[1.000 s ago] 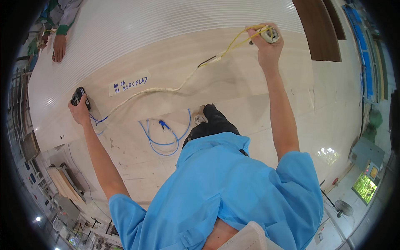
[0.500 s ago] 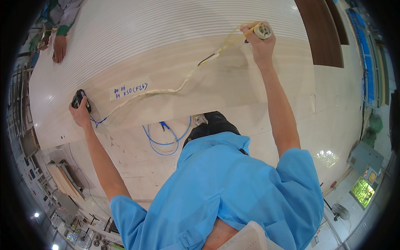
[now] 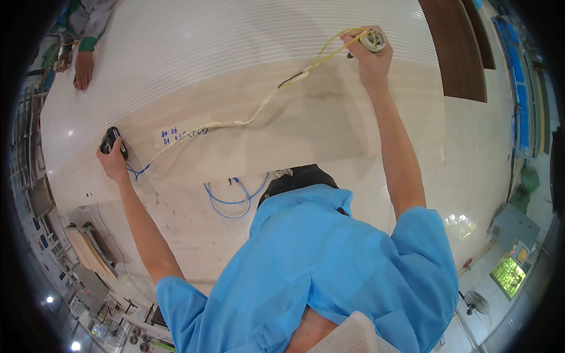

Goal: The person sands a large white panel with an electric sander, then retrieves a tape measure and measures the panel's length. The person holds the tape measure against the panel while another person works nearby.

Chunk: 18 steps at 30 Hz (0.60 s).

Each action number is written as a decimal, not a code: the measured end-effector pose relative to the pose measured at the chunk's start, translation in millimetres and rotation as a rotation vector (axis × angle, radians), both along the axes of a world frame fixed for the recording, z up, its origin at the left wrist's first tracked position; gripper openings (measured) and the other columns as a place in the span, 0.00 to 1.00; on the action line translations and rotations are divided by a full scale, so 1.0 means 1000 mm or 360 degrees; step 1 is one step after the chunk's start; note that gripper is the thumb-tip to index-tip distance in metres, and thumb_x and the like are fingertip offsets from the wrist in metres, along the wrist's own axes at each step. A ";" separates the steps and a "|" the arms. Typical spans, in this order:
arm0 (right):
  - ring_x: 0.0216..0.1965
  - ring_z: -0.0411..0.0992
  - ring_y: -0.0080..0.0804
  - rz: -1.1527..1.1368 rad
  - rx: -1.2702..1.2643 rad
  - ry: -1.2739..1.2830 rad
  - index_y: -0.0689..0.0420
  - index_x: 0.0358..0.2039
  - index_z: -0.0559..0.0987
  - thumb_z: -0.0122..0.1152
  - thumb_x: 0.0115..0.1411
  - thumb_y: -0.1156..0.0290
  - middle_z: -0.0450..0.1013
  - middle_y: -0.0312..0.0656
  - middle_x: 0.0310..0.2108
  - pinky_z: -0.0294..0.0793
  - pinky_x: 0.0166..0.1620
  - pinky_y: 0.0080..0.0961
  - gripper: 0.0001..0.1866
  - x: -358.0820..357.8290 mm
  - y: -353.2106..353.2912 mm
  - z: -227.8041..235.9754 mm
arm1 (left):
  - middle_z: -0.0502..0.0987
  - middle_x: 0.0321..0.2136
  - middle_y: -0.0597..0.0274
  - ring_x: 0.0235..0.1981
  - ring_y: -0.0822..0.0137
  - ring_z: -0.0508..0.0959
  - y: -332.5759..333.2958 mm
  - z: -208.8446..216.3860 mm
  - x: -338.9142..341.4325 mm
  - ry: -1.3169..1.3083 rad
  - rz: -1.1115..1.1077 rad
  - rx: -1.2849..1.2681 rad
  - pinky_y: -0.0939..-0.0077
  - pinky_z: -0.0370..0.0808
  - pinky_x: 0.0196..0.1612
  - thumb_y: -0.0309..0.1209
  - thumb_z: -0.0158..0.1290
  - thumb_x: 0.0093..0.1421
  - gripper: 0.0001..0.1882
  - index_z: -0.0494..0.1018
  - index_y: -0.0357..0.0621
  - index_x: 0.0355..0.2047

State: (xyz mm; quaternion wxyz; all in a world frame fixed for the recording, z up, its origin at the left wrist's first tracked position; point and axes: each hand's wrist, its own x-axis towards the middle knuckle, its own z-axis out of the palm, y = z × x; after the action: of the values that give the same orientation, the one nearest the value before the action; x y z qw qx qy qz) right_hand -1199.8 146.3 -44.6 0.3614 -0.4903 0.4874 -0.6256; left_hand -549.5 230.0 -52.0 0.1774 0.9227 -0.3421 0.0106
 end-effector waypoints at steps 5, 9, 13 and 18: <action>0.40 0.80 0.28 0.0061 -0.0071 -0.0022 0.62 0.36 0.79 0.67 0.58 0.82 0.82 0.45 0.36 0.76 0.43 0.23 0.06 -0.009 -0.004 0.017 | 0.74 0.61 0.49 0.61 0.49 0.74 -0.003 -0.004 0.003 -0.0062 0.0012 -0.0028 0.56 0.67 0.64 0.58 0.65 0.47 0.51 0.66 0.42 0.67; 0.29 0.72 0.15 -0.0018 -0.0048 -0.0082 0.58 0.32 0.79 0.72 0.56 0.81 0.80 0.34 0.29 0.69 0.30 0.17 0.08 -0.004 -0.003 0.016 | 0.74 0.61 0.49 0.62 0.49 0.74 -0.004 -0.005 0.003 -0.0036 0.0026 -0.0021 0.55 0.67 0.64 0.58 0.65 0.47 0.52 0.65 0.42 0.67; 0.30 0.73 0.16 0.0002 -0.0129 -0.0196 0.58 0.32 0.79 0.72 0.56 0.81 0.80 0.35 0.30 0.70 0.31 0.17 0.09 -0.003 0.000 0.005 | 0.74 0.61 0.49 0.62 0.48 0.74 -0.003 -0.004 0.001 -0.0056 0.0036 -0.0008 0.55 0.67 0.64 0.58 0.65 0.48 0.52 0.65 0.42 0.68; 0.30 0.73 0.16 -0.0027 -0.0099 -0.0160 0.58 0.32 0.79 0.72 0.56 0.82 0.80 0.35 0.30 0.70 0.31 0.17 0.09 -0.005 0.001 -0.001 | 0.75 0.60 0.48 0.61 0.48 0.75 -0.007 -0.002 0.003 -0.0021 0.0037 0.0018 0.56 0.68 0.64 0.58 0.65 0.48 0.52 0.65 0.43 0.68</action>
State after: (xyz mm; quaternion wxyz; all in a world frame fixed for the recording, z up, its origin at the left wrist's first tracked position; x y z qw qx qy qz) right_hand -1205.1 147.6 -45.8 0.3646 -0.4652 0.4531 -0.6673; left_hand -546.6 223.1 -53.6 0.1696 0.9275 -0.3326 0.0167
